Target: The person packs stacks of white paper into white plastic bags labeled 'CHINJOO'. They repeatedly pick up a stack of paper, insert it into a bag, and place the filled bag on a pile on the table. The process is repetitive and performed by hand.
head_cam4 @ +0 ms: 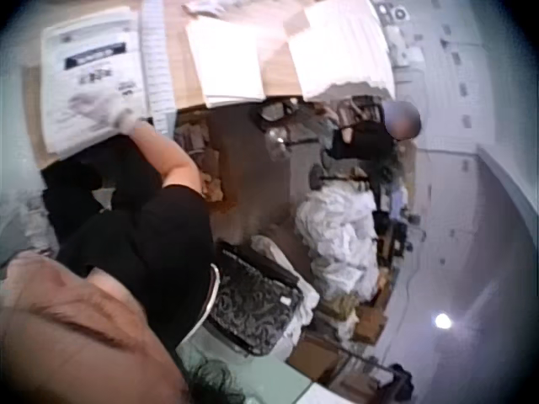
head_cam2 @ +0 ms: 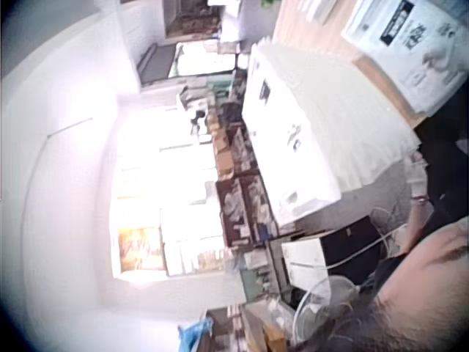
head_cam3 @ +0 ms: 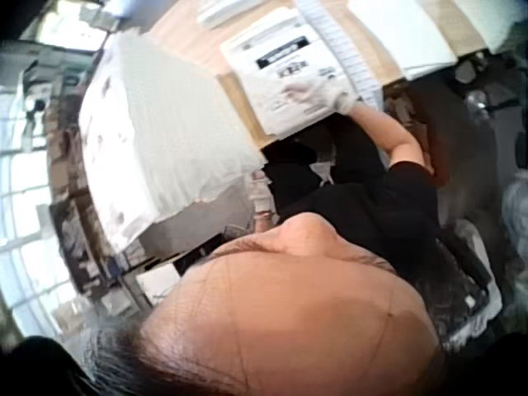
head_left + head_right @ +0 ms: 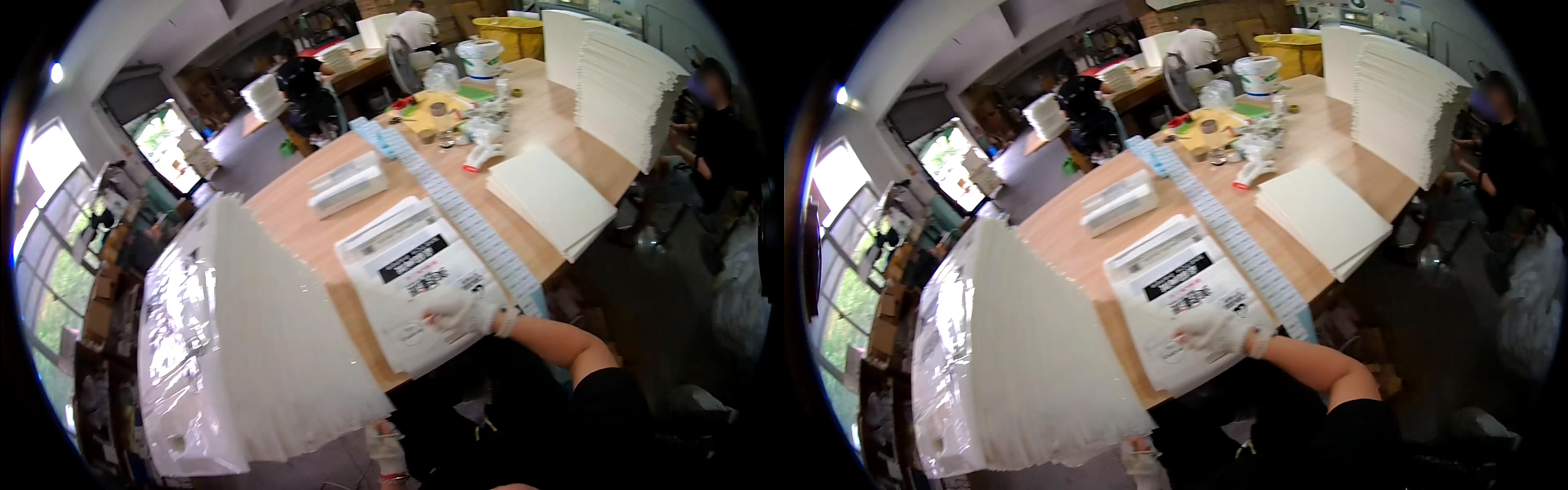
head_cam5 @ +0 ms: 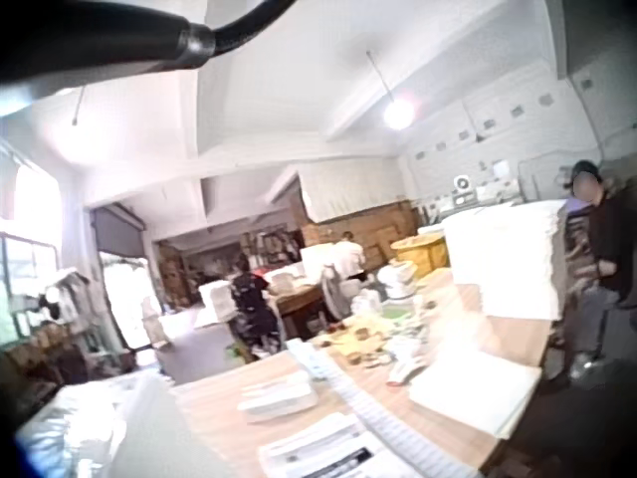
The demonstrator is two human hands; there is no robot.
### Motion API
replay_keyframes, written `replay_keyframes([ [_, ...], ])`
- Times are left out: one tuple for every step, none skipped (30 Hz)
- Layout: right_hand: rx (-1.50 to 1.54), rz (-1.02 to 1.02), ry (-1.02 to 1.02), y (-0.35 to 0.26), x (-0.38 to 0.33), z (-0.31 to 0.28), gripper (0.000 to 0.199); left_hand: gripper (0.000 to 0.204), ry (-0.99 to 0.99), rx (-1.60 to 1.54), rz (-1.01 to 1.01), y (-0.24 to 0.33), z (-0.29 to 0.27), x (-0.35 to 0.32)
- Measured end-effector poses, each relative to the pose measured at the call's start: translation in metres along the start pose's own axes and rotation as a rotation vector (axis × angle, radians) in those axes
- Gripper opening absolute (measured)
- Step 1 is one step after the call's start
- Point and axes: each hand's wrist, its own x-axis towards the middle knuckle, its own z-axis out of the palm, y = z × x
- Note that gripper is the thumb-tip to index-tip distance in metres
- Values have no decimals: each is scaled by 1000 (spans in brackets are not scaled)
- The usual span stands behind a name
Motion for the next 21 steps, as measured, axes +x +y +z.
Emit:
replay_keyframes([
  [-117, 219, 52, 27, -47, -14, 16, 20, -173, -47, 63, 14, 21, -4],
  [-291, 448, -28, 40, -74, -44, 14, 22, -190, 68, 358, 25, 42, 8],
  [-507, 700, -81, 38, -90, -71, 17, 25, -192, 188, 653, 33, 63, 24],
  [-676, 653, 53, 57, -121, -90, 17, 29, -236, 286, 691, 46, 86, 43],
  [-841, 592, 195, 73, -143, -109, 18, 33, -274, 389, 740, 61, 108, 64],
  [-982, 546, 282, 93, -159, -124, 22, 39, -286, 596, 762, 79, 130, 84],
  [-1125, 509, 373, 105, -173, -139, 26, 45, -307, 802, 789, 92, 150, 101],
  [-1048, 611, 294, 114, -185, -150, 29, 49, -383, 864, 713, 95, 160, 117],
  [-968, 703, 218, 122, -193, -160, 33, 52, -449, 925, 635, 96, 166, 133],
  [-879, 789, 149, 127, -194, -166, 37, 55, -511, 990, 559, 98, 171, 143],
  [-839, 799, 135, 132, -196, -172, 38, 55, -470, 1014, 534, 98, 175, 145],
  [-798, 806, 119, 135, -199, -178, 40, 55, -428, 1036, 507, 99, 178, 145],
  [-757, 827, 99, 135, -204, -184, 41, 55, -400, 1057, 482, 104, 182, 145],
  [-797, 732, 168, 146, -210, -188, 29, 54, -281, 1018, 571, 115, 187, 141],
  [-846, 758, 144, 153, -214, -195, 25, 53, -341, 812, 649, 119, 201, 137],
  [-891, 776, 114, 155, -211, -202, 23, 53, -393, 606, 712, 120, 212, 132],
  [-940, 791, 83, 155, -209, -209, 21, 53, -439, 393, 767, 128, 224, 122],
  [-1031, 629, 215, 152, -209, -214, 21, 48, -709, 272, 553, 141, 244, 110],
  [-1052, 600, 213, 137, -199, -212, 21, 44, -951, 150, 316, 154, 262, 94],
  [-1065, 556, 211, 106, -178, -205, 21, 43, -1055, -197, 113, 147, 279, 76],
  [-1094, 521, 210, 72, -163, -202, 22, 43, -1145, -564, -81, 142, 302, 61],
])
